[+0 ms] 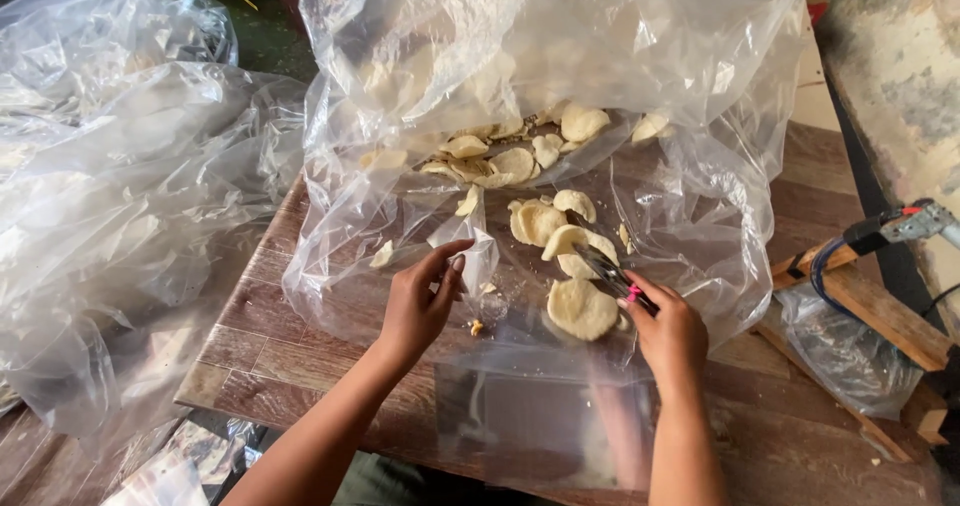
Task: Manually filling small plastic bags with crackers and sealing them using a heat sealer
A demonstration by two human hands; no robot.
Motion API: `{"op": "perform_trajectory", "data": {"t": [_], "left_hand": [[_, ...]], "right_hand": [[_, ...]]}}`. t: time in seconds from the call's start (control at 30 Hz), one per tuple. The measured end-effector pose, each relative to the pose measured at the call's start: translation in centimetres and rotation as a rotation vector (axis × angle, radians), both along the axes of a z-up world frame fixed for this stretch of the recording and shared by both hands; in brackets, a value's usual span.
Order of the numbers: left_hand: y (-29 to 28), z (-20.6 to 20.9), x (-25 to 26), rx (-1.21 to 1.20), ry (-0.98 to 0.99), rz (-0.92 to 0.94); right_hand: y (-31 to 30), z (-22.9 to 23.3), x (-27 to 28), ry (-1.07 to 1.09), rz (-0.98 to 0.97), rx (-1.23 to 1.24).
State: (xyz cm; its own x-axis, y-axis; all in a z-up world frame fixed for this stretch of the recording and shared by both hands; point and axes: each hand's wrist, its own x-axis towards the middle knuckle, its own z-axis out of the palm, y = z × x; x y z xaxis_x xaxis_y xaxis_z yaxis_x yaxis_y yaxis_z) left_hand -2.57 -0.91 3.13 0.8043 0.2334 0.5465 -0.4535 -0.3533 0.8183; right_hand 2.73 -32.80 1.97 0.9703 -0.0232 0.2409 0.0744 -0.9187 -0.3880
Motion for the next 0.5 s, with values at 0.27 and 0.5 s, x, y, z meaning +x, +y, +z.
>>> {"op": "perform_trajectory", "data": {"t": [0.27, 0.5], "left_hand": [[-1.4, 5.0, -0.6, 0.692, -0.069, 0.304], [-5.7, -1.4, 3.1, 0.993, 0.162, 0.194]], "right_hand": [[0.1, 10.3, -4.7, -0.114, 0.35, 0.245], [4.1, 12.4, -5.2, -0.246, 0.358, -0.452]]}}
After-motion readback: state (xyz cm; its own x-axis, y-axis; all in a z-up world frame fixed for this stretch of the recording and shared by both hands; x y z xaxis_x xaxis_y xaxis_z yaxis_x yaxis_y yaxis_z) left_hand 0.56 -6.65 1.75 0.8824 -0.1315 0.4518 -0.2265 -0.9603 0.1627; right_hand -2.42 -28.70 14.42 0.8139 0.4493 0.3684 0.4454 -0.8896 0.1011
